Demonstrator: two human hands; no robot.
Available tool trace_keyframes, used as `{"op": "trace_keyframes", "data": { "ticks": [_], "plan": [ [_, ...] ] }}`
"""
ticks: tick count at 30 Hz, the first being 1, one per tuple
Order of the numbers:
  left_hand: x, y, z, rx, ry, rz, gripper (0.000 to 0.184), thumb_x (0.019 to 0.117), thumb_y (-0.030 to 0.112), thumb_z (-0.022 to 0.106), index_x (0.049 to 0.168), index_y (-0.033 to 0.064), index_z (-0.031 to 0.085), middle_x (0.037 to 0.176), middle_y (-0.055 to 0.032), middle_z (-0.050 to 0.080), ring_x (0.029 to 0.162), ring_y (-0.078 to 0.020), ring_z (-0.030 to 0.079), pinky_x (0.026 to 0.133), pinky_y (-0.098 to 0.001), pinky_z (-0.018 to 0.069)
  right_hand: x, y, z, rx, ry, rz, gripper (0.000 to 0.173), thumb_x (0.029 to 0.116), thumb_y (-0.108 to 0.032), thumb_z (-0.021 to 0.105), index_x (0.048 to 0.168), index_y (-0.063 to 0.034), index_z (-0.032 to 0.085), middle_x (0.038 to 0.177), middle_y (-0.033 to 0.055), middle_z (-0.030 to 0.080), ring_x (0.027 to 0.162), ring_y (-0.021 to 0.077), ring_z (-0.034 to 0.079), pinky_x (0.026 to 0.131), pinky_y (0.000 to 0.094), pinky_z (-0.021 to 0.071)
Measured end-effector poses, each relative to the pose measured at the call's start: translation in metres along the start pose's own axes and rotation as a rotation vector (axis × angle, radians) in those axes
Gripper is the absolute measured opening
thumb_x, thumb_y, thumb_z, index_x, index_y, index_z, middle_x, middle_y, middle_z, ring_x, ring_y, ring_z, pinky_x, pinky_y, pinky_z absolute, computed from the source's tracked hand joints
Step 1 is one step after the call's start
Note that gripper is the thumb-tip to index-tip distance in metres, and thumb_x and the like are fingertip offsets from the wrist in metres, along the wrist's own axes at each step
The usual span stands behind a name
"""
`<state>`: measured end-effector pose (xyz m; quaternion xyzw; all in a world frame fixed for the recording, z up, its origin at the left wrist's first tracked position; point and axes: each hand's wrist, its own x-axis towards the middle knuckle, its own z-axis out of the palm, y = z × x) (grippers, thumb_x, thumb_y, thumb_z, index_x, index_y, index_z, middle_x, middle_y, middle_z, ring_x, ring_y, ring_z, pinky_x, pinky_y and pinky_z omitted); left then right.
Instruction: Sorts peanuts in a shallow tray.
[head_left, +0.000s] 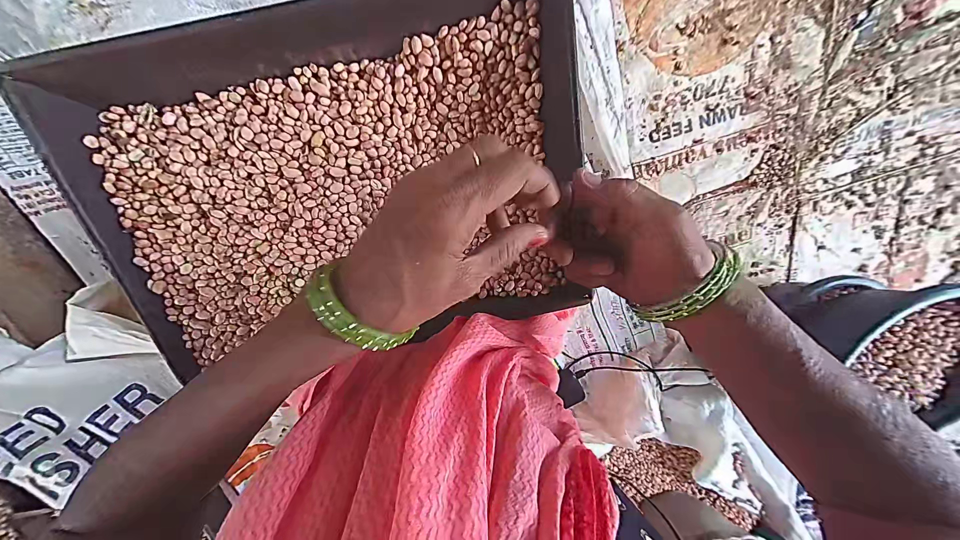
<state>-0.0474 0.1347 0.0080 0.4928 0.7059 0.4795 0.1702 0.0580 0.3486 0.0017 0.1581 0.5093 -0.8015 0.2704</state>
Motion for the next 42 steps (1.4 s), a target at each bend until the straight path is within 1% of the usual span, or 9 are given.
{"op": "trace_keyframes", "data": {
  "ticks": [4,8,15,19,24,27,33,39,42],
  "plan": [
    [-0.018,-0.038,0.049,0.103,-0.297,-0.058,0.019,0.0978,0.021,0.065,0.109,0.0103,0.076,0.111,-0.0141,0.07,0.109,-0.0312,0.066,0.093,-0.0488,0.0537,-0.008,0.002,0.0,-0.092,0.191,-0.088,0.051,0.1124,-0.032,0.025,0.069,-0.0207,0.051,0.057,-0.0089,0.048,0.041,-0.0019,0.033,0.037,0.0131,0.0287],
    [-0.023,-0.06,0.058,0.285,-0.469,-0.05,0.029,0.094,0.024,0.063,0.12,0.0169,0.073,0.124,-0.0147,0.064,0.118,-0.04,0.057,0.096,-0.0574,0.0466,-0.015,0.003,0.0,-0.21,0.19,-0.181,0.048,0.1117,-0.03,0.033,0.065,-0.0228,0.044,0.055,-0.0103,0.041,0.042,-0.0013,0.029,0.038,0.0144,0.0233],
    [-0.029,-0.072,0.059,0.233,-0.433,0.018,0.024,0.095,0.02,0.067,0.116,0.0124,0.074,0.117,-0.0165,0.064,0.108,-0.0378,0.06,0.092,-0.0499,0.0502,-0.013,0.002,0.0,-0.247,0.199,-0.217,0.048,0.1113,-0.029,0.035,0.065,-0.0226,0.046,0.055,-0.0103,0.042,0.042,-0.0013,0.03,0.039,0.0143,0.0233],
    [-0.034,-0.075,0.056,0.132,-0.398,-0.002,0.026,0.0947,0.018,0.07,0.119,0.0083,0.073,0.119,-0.0178,0.065,0.113,-0.0371,0.061,0.105,-0.049,0.0467,-0.012,0.004,-0.002,-0.257,0.198,-0.234,0.048,0.1109,-0.029,0.037,0.064,-0.0226,0.046,0.055,-0.0104,0.041,0.042,-0.0013,0.03,0.039,0.0145,0.0233],
    [-0.041,-0.071,0.05,0.068,-0.332,-0.028,0.025,0.1026,0.013,0.056,0.117,0.005,0.075,0.123,-0.0142,0.07,0.116,-0.0308,0.064,0.101,-0.0408,0.0512,-0.01,0.006,-0.002,-0.275,0.194,-0.238,0.048,0.1108,-0.03,0.038,0.064,-0.0226,0.047,0.055,-0.0106,0.042,0.042,-0.0011,0.03,0.038,0.0148,0.0232],
    [-0.044,-0.068,0.041,-0.009,-0.262,-0.1,0.031,0.1028,0.003,0.051,0.123,0.005,0.073,0.126,-0.0121,0.071,0.119,-0.0251,0.067,0.105,-0.0389,0.0513,-0.008,0.007,-0.002,-0.273,0.192,-0.235,0.049,0.1106,-0.03,0.038,0.063,-0.0228,0.046,0.054,-0.0107,0.041,0.042,-0.0008,0.03,0.039,0.0152,0.0234],
    [-0.028,-0.064,-0.001,0.108,-0.144,-0.216,0.035,0.1082,0.011,0.047,0.138,0.0077,0.064,0.121,-0.013,0.073,0.104,-0.0214,0.073,0.095,-0.0371,0.0575,-0.002,0.008,0.003,-0.267,0.23,-0.183,0.048,0.111,-0.03,0.037,0.066,-0.022,0.05,0.056,-0.0102,0.046,0.041,-0.0016,0.032,0.038,0.0141,0.0256],
    [0.014,-0.011,-0.018,0.005,-0.034,-0.034,0.044,0.11,0.025,0.045,0.146,0.0011,0.053,0.136,-0.0105,0.067,0.123,-0.0124,0.066,0.103,-0.0284,0.0539,0.027,0.012,0.026,0.008,0.188,-0.039,0.063,0.1114,-0.047,0.01,0.084,-0.017,0.059,0.056,-0.0092,0.049,0.039,-0.0023,0.032,0.036,0.013,0.0278],
    [0.015,0.003,-0.028,0.076,-0.027,-0.003,0.057,0.1095,0.036,0.044,0.153,-0.0006,0.043,0.151,-0.0148,0.054,0.14,-0.0197,0.051,0.118,-0.0351,0.0412,0.037,0.015,0.029,0.144,0.023,-0.083,0.072,0.1084,-0.055,0.003,0.091,-0.017,0.061,0.062,-0.0083,0.057,0.041,-0.0033,0.038,0.037,0.0123,0.0318]
  ]
}}
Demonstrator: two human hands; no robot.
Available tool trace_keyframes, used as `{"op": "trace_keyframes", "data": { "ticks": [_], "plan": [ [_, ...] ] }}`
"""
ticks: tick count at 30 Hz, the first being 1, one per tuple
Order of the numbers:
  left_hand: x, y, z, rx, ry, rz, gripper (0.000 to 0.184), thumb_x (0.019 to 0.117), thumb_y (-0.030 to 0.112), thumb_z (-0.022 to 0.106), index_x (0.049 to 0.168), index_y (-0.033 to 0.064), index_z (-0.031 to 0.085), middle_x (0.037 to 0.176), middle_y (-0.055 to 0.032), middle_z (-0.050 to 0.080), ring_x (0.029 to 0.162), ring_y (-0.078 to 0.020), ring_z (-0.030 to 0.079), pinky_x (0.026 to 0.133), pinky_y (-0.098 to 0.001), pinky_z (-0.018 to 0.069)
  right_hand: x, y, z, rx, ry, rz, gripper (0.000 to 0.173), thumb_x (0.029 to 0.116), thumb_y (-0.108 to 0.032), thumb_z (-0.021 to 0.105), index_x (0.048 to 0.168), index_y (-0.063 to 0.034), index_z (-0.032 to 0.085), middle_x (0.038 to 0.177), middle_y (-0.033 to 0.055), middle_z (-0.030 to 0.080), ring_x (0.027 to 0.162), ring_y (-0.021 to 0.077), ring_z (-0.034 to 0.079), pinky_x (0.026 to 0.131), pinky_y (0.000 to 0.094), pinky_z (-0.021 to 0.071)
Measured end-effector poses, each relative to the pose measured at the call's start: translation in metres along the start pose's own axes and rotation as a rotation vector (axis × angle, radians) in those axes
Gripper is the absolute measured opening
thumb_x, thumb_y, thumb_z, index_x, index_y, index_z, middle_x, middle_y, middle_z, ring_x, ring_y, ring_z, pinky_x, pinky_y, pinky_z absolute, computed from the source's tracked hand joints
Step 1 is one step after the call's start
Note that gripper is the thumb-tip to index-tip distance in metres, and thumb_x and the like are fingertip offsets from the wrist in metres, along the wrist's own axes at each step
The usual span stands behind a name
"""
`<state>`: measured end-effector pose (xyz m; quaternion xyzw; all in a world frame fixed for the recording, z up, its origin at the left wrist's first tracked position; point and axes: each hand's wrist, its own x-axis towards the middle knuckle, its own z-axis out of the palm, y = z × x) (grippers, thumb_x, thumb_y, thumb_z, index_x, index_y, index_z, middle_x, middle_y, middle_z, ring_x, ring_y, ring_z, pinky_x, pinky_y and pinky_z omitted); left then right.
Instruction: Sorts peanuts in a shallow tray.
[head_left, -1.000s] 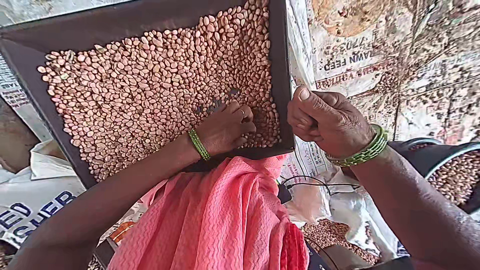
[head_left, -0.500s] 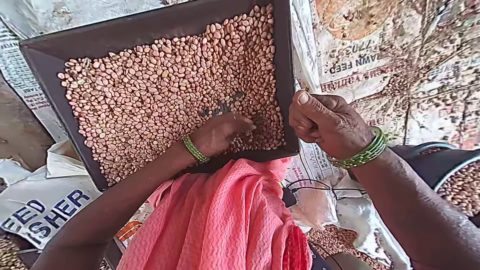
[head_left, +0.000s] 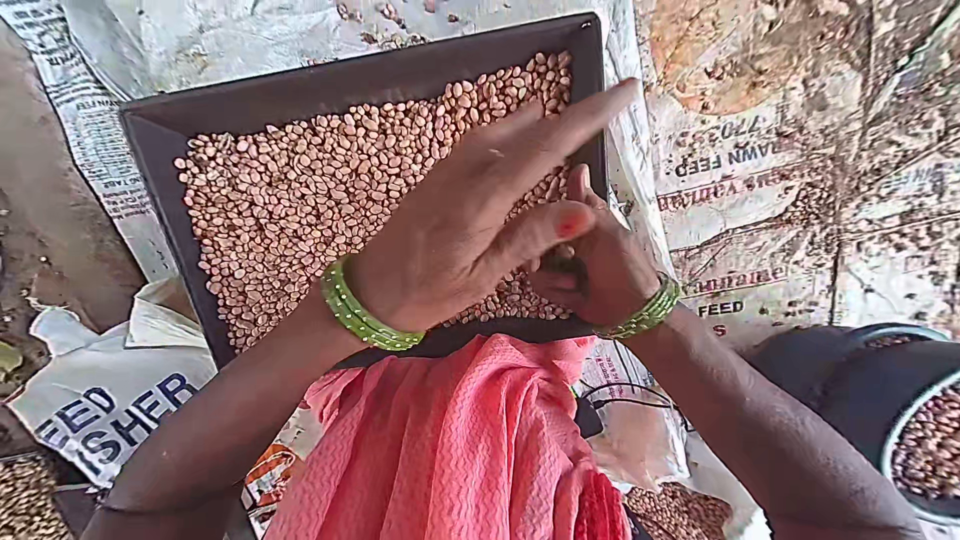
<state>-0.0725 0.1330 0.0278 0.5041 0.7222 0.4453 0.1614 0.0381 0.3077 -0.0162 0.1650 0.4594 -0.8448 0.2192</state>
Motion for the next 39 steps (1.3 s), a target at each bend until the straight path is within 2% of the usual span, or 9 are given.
{"op": "trace_keyframes", "data": {
  "ticks": [7,10,13,18,26,30,34,36,39],
  "plan": [
    [-0.087,-0.015,-0.004,0.281,-0.666,-0.306,0.027,0.1057,0.014,0.05,0.121,0.0147,0.072,0.11,-0.0144,0.07,0.104,-0.0364,0.068,0.081,-0.0546,0.0555,-0.018,-0.017,-0.024,-0.176,0.198,-0.151,0.054,0.112,-0.039,0.031,0.062,-0.023,0.045,0.053,-0.0114,0.041,0.04,-0.0021,0.031,0.037,0.0138,0.0271],
    [-0.089,-0.011,0.016,0.219,-0.648,-0.258,0.027,0.1057,0.013,0.048,0.118,0.0064,0.071,0.108,-0.019,0.07,0.103,-0.0396,0.067,0.083,-0.0547,0.0552,-0.014,-0.005,-0.016,-0.953,0.296,-0.278,0.039,0.1096,-0.031,0.044,0.083,-0.0103,0.063,0.062,-0.0028,0.052,0.049,0.0072,0.048,0.046,0.0248,0.0423],
    [-0.083,-0.009,0.028,0.235,-0.582,-0.236,0.031,0.1081,0.019,0.045,0.117,0.0058,0.071,0.107,-0.0185,0.07,0.1,-0.0377,0.069,0.081,-0.0514,0.0562,0.009,0.013,0.004,-1.607,0.281,-0.273,0.022,0.106,-0.017,0.054,0.112,-0.0031,0.069,0.087,0.0177,0.072,0.072,0.0375,0.072,0.06,0.0548,0.0562],
    [-0.092,-0.005,0.021,0.22,-0.505,-0.273,0.034,0.1089,0.024,0.044,0.116,0.0062,0.072,0.102,-0.0168,0.07,0.095,-0.0352,0.07,0.077,-0.0502,0.0573,0.044,0.026,0.004,-1.926,0.227,-0.262,0.008,0.0994,-0.003,0.058,0.107,-0.0016,0.062,0.079,0.0186,0.066,0.063,0.0399,0.068,0.049,0.0496,0.0512],
    [-0.084,-0.025,0.0,0.445,-0.257,-0.348,0.027,0.1044,0.023,0.053,0.104,0.0083,0.075,0.093,-0.0124,0.071,0.081,-0.0317,0.072,0.065,-0.0487,0.058,0.047,0.028,0.024,-1.973,0.25,-0.105,0.016,0.0995,0.001,0.055,0.114,0.0047,0.062,0.085,0.0229,0.069,0.07,0.0429,0.07,0.054,0.0517,0.0537],
    [-0.059,-0.052,0.01,0.524,-0.085,-0.329,0.021,0.1036,0.015,0.056,0.106,0.0047,0.074,0.096,-0.0177,0.069,0.088,-0.0368,0.07,0.076,-0.0511,0.0571,0.047,0.019,0.013,-1.708,0.252,-0.088,0.02,0.1068,-0.016,0.052,0.115,0.0005,0.061,0.08,0.0211,0.068,0.07,0.0425,0.07,0.058,0.0566,0.0547],
    [-0.048,-0.085,0.029,0.544,-0.097,-0.206,0.021,0.103,0.012,0.057,0.107,0.0,0.074,0.106,-0.0228,0.07,0.098,-0.0407,0.07,0.087,-0.0523,0.056,0.013,-0.022,-0.023,-0.656,0.067,-0.218,0.02,0.1027,-0.018,0.042,0.1,-0.0173,0.062,0.061,-0.0108,0.048,0.043,-0.0015,0.038,0.039,0.0159,0.0334],
    [-0.045,-0.092,0.031,0.567,-0.097,-0.154,0.02,0.1025,0.011,0.057,0.104,-0.0024,0.072,0.103,-0.0239,0.069,0.096,-0.0416,0.07,0.086,-0.0521,0.0558,-0.006,-0.04,-0.037,-0.327,-0.044,-0.186,0.031,0.1049,-0.033,0.037,0.096,-0.0216,0.065,0.062,-0.0137,0.05,0.044,-0.0054,0.038,0.039,0.011,0.0323],
    [-0.038,-0.097,0.03,0.59,-0.123,-0.134,0.02,0.1027,0.01,0.057,0.103,-0.0051,0.07,0.1,-0.0253,0.067,0.096,-0.0434,0.069,0.087,-0.0524,0.0554,-0.014,-0.044,-0.038,-0.466,0.035,-0.255,0.041,0.1109,-0.038,0.037,0.084,-0.0213,0.064,0.061,-0.0144,0.051,0.045,-0.0054,0.037,0.04,0.0118,0.0303]
  ]
}}
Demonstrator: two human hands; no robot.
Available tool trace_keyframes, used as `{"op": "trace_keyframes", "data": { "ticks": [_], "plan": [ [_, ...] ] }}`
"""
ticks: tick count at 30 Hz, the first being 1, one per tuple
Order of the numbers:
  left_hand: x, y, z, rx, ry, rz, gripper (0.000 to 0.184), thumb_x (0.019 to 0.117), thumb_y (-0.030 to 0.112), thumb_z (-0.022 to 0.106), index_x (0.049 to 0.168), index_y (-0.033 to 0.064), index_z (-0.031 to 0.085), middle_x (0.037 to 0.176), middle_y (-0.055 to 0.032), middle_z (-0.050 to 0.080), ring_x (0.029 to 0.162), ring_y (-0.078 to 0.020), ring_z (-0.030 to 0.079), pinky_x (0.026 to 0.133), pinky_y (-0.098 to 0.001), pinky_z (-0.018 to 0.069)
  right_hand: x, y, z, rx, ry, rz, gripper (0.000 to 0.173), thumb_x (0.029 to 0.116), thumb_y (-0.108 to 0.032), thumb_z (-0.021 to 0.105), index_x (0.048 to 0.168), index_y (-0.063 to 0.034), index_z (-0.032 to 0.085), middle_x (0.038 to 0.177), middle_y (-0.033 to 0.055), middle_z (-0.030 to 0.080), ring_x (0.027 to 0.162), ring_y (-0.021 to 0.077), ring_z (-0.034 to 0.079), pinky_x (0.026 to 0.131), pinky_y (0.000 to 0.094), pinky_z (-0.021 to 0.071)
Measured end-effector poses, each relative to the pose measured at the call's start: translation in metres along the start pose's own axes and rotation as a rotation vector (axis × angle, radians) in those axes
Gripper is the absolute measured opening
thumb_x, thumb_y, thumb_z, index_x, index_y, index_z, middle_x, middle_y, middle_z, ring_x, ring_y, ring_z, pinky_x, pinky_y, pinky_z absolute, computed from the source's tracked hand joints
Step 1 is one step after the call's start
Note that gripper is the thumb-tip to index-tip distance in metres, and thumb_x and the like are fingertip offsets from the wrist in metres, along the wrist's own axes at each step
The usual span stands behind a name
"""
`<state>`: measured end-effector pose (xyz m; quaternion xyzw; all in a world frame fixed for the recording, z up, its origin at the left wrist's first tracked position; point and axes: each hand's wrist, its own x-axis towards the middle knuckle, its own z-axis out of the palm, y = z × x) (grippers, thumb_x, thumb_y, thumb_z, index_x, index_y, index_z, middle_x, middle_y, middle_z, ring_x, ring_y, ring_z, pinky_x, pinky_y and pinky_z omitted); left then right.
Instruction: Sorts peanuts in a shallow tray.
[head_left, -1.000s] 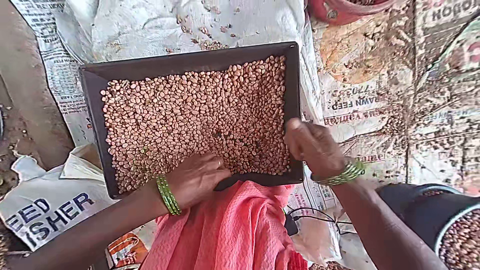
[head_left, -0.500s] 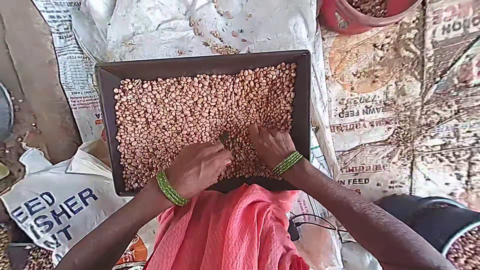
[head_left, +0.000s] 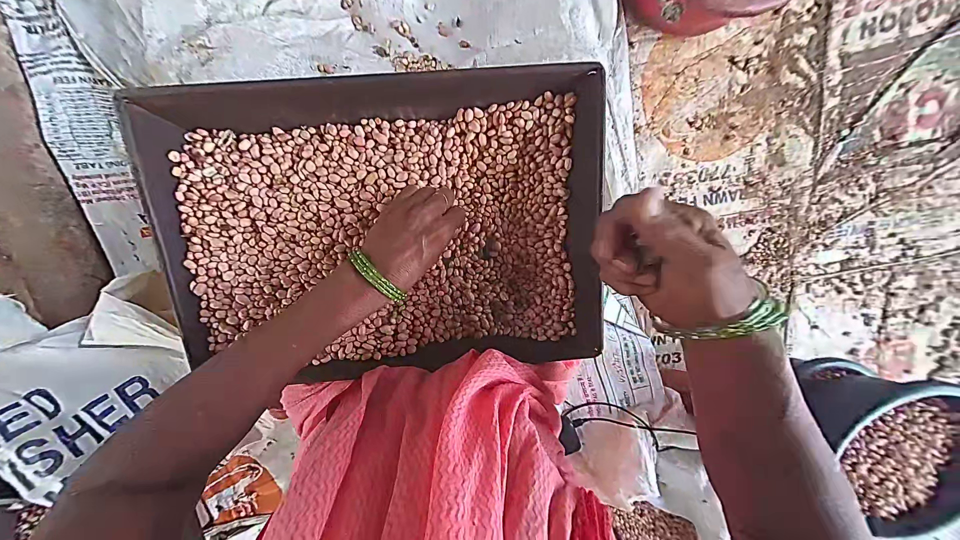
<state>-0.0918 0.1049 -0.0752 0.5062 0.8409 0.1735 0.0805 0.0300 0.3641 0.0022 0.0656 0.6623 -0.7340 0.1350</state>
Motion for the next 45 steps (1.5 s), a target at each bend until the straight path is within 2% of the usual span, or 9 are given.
{"op": "trace_keyframes", "data": {
  "ticks": [2,5,9,19,22,27,32,39,45],
  "plan": [
    [0.004,0.0,-0.002,0.011,-0.03,0.004,0.017,0.1017,0.007,0.058,0.103,-0.0053,0.07,0.1,-0.0252,0.067,0.096,-0.0435,0.068,0.086,-0.0522,0.0549,0.002,0.008,0.013,-0.53,0.063,-0.018,0.031,0.1084,-0.027,0.044,0.088,-0.0168,0.065,0.069,-0.011,0.058,0.051,-0.0006,0.047,0.047,0.0186,0.0413],
    [0.005,0.003,-0.007,0.06,-0.088,0.0,0.016,0.1006,0.007,0.061,0.104,-0.0053,0.07,0.101,-0.0246,0.066,0.096,-0.0426,0.068,0.087,-0.0513,0.0547,0.004,0.026,0.043,-1.243,-0.041,-0.015,0.019,0.104,-0.013,0.054,0.104,-0.0008,0.068,0.083,0.0176,0.07,0.067,0.0374,0.07,0.057,0.0551,0.0559],
    [0.006,0.006,-0.006,0.035,-0.112,-0.054,0.019,0.1009,0.008,0.059,0.106,-0.0071,0.07,0.106,-0.0266,0.066,0.101,-0.0443,0.068,0.091,-0.0528,0.0539,0.007,0.041,0.065,-1.601,-0.109,0.076,0.016,0.0961,0.005,0.058,0.112,0.0026,0.063,0.078,0.021,0.066,0.063,0.0416,0.067,0.048,0.0492,0.0497],
    [-0.019,-0.005,-0.065,-0.208,-0.006,-0.428,0.017,0.0973,0.016,0.063,0.102,0.0017,0.071,0.101,-0.018,0.067,0.085,-0.0321,0.068,0.074,-0.0525,0.0552,0.017,0.023,0.048,-1.101,-0.025,0.146,0.022,0.1061,-0.017,0.053,0.113,-0.0009,0.065,0.083,0.0189,0.069,0.07,0.0375,0.069,0.061,0.0555,0.0558],
    [-0.017,0.008,-0.075,-0.306,0.121,-0.237,0.021,0.0981,0.023,0.061,0.101,0.0053,0.073,0.096,-0.0116,0.069,0.077,-0.0169,0.065,0.069,-0.0332,0.054,0.018,0.009,0.027,-0.289,0.047,0.1,0.021,0.1047,-0.016,0.04,0.1,-0.0148,0.06,0.06,-0.0101,0.047,0.043,-0.0009,0.038,0.039,0.016,0.0337],
    [0.013,0.035,-0.082,-0.473,0.272,-0.02,0.027,0.1033,0.024,0.061,0.117,0.0034,0.071,0.107,-0.0087,0.071,0.088,-0.0083,0.067,0.079,-0.0218,0.0565,0.016,0.015,0.027,0.277,-0.056,0.273,0.057,0.1118,-0.04,0.013,0.092,-0.0174,0.061,0.07,-0.0084,0.061,0.042,-0.005,0.038,0.038,0.0104,0.0324],
    [0.029,0.031,-0.028,-0.238,-0.198,-0.327,0.042,0.1032,0.026,0.062,0.139,0.0054,0.059,0.134,-0.0266,0.059,0.114,-0.0433,0.065,0.093,-0.0582,0.0541,0.012,0.015,0.022,0.342,0.162,0.187,0.052,0.1128,-0.035,0.028,0.07,-0.0189,0.051,0.058,-0.0076,0.049,0.04,-0.0013,0.035,0.037,0.0127,0.0313],
    [-0.003,0.111,-0.009,-0.508,-0.484,-0.098,0.048,0.1038,0.024,0.055,0.148,0.006,0.052,0.126,-0.0292,0.063,0.11,-0.0445,0.066,0.088,-0.054,0.0555,0.019,0.011,0.022,0.262,0.171,0.103,0.05,0.1119,-0.032,0.031,0.065,-0.022,0.048,0.054,-0.01,0.043,0.039,-0.0021,0.03,0.037,0.0128,0.0271],
    [-0.01,0.053,-0.042,-0.154,-0.076,-0.193,0.026,0.1008,0.02,0.062,0.118,0.0036,0.072,0.112,-0.0198,0.069,0.096,-0.0378,0.071,0.076,-0.0532,0.0601,0.041,0.016,0.031,-0.669,0.188,-0.051,0.035,0.109,-0.032,0.047,0.092,-0.0091,0.067,0.07,0.0006,0.059,0.059,0.0112,0.057,0.057,0.0323,0.0489]
  ]
}}
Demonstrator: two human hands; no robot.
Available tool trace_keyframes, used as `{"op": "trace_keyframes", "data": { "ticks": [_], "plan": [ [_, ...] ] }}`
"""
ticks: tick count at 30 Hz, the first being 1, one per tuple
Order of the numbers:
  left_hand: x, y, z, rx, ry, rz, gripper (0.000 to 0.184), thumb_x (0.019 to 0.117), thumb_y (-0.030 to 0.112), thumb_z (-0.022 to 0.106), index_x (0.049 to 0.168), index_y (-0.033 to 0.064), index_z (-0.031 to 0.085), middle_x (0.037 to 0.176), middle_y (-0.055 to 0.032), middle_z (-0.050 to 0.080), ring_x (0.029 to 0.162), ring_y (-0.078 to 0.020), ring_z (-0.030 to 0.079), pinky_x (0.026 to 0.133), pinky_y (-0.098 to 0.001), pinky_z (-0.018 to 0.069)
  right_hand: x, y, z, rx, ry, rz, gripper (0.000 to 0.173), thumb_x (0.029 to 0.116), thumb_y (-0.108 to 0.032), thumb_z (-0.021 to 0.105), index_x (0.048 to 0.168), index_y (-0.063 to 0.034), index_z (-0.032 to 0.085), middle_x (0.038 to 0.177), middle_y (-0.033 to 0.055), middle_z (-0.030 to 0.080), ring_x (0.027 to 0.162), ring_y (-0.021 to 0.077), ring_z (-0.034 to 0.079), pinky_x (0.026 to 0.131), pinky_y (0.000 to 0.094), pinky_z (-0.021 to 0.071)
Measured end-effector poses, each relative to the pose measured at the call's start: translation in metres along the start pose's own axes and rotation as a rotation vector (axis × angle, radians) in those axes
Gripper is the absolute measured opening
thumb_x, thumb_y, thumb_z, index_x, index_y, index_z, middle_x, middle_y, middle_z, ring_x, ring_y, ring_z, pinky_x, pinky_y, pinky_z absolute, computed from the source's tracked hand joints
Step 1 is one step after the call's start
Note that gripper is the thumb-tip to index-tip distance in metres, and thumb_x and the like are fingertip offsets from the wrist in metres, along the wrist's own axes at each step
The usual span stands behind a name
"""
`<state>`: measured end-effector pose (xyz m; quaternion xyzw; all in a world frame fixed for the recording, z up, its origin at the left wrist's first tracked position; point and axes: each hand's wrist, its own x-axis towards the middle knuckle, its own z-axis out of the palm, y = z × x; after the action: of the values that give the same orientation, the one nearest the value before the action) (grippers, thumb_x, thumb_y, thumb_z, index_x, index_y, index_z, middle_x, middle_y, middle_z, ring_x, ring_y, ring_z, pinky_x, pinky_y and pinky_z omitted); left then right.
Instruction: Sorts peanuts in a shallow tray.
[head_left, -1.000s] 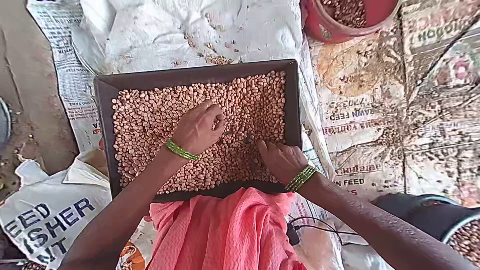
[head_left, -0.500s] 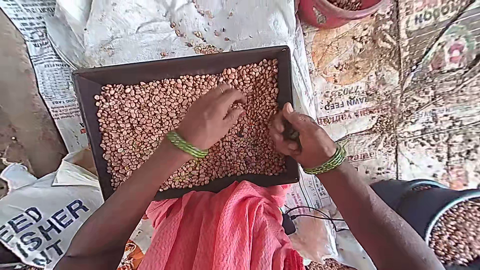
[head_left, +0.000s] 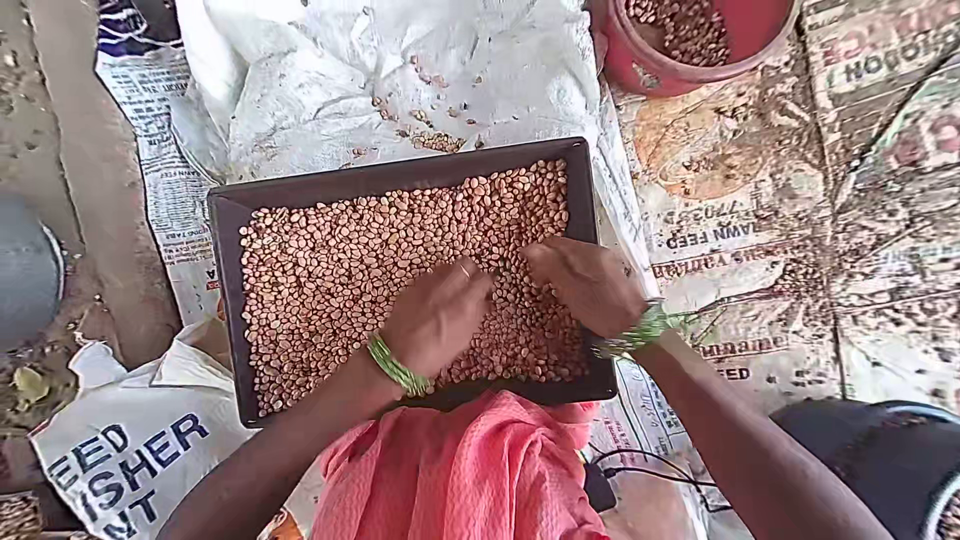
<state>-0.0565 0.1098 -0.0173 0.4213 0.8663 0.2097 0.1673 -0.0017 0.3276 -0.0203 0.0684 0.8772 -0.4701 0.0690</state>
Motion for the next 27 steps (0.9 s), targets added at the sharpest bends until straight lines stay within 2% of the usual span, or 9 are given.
{"op": "trace_keyframes", "data": {
  "ticks": [2,7,9,12,15,18,23,25,27],
  "plan": [
    [0.007,-0.025,-0.02,0.12,-0.017,-0.168,0.033,0.1043,0.023,0.059,0.129,0.0034,0.067,0.124,-0.0229,0.066,0.111,-0.0426,0.066,0.088,-0.0593,0.0556,0.012,0.0,0.017,-0.364,-0.051,-0.086,0.027,0.1087,-0.024,0.05,0.115,-0.0048,0.068,0.085,0.0176,0.07,0.073,0.037,0.07,0.063,0.0568,0.0551],
    [0.002,-0.051,-0.05,0.073,0.046,-0.301,0.031,0.1083,0.023,0.05,0.131,0.0083,0.066,0.116,-0.0181,0.068,0.1,-0.0371,0.068,0.081,-0.0589,0.0537,0.036,0.009,0.053,-0.791,-0.159,-0.275,0.02,0.1016,-0.005,0.057,0.121,0.0,0.06,0.086,0.0215,0.066,0.068,0.0422,0.069,0.053,0.052,0.0531],
    [0.011,-0.059,-0.049,0.08,0.075,-0.285,0.032,0.1075,0.022,0.052,0.132,0.0069,0.066,0.123,-0.0198,0.067,0.109,-0.0388,0.067,0.091,-0.0593,0.0531,0.043,0.003,0.053,-0.752,-0.201,-0.219,0.022,0.1008,-0.003,0.057,0.122,0.002,0.06,0.089,0.0232,0.068,0.074,0.044,0.07,0.057,0.0552,0.0553],
    [0.031,-0.062,-0.034,0.13,0.057,-0.309,0.037,0.1046,0.025,0.059,0.136,0.0075,0.064,0.133,-0.0222,0.061,0.122,-0.044,0.058,0.099,-0.0589,0.0486,0.044,-0.003,0.035,-0.397,-0.226,0.03,0.026,0.1096,-0.021,0.048,0.125,-0.0032,0.059,0.087,0.0196,0.069,0.076,0.0379,0.07,0.068,0.0549,0.0567],
    [0.041,-0.046,-0.011,0.125,-0.096,-0.399,0.051,0.1025,0.031,0.062,0.145,0.0047,0.054,0.141,-0.0264,0.054,0.13,-0.0489,0.052,0.1,-0.0643,0.0468,0.032,0.002,0.004,0.36,-0.163,0.157,0.024,0.1087,-0.022,0.042,0.113,-0.0084,0.061,0.065,-0.0014,0.05,0.046,0.0067,0.042,0.043,0.0229,0.0389],
    [0.031,-0.002,0.019,0.016,-0.24,-0.29,0.051,0.1043,0.031,0.057,0.147,0.0035,0.053,0.145,-0.0256,0.052,0.129,-0.0436,0.056,0.103,-0.0566,0.0496,0.024,0.002,-0.014,0.866,-0.139,0.231,0.031,0.1069,-0.025,0.032,0.096,-0.0164,0.059,0.06,-0.0077,0.047,0.037,-0.0024,0.031,0.034,0.0127,0.0301],
    [0.007,0.046,0.019,-0.214,-0.223,-0.036,0.045,0.1017,0.029,0.06,0.146,0.021,0.058,0.149,-0.0162,0.053,0.118,-0.0365,0.064,0.089,-0.05,0.0564,0.022,0.006,-0.019,0.985,-0.011,0.174,0.048,0.1123,-0.029,0.024,0.077,-0.0196,0.054,0.06,-0.0098,0.051,0.039,-0.0034,0.033,0.036,0.0113,0.029],
    [0.014,0.024,0.005,-0.18,-0.061,-0.053,0.038,0.1003,0.026,0.064,0.136,0.0141,0.066,0.142,-0.0177,0.059,0.113,-0.036,0.067,0.086,-0.0526,0.0585,0.018,0.006,-0.022,0.995,-0.008,0.132,0.051,0.1135,-0.033,0.025,0.071,-0.0205,0.05,0.059,-0.0095,0.049,0.04,-0.0024,0.034,0.037,0.0118,0.0298],
    [0.036,-0.009,-0.016,-0.11,-0.031,-0.175,0.04,0.1032,0.024,0.06,0.139,0.0062,0.06,0.144,-0.0208,0.055,0.119,-0.0381,0.064,0.095,-0.0561,0.0549,0.013,0.004,-0.023,0.994,0.01,0.102,0.053,0.1133,-0.034,0.028,0.066,-0.0211,0.047,0.055,-0.0095,0.045,0.04,-0.0013,0.035,0.037,0.0128,0.0298]
  ]
}}
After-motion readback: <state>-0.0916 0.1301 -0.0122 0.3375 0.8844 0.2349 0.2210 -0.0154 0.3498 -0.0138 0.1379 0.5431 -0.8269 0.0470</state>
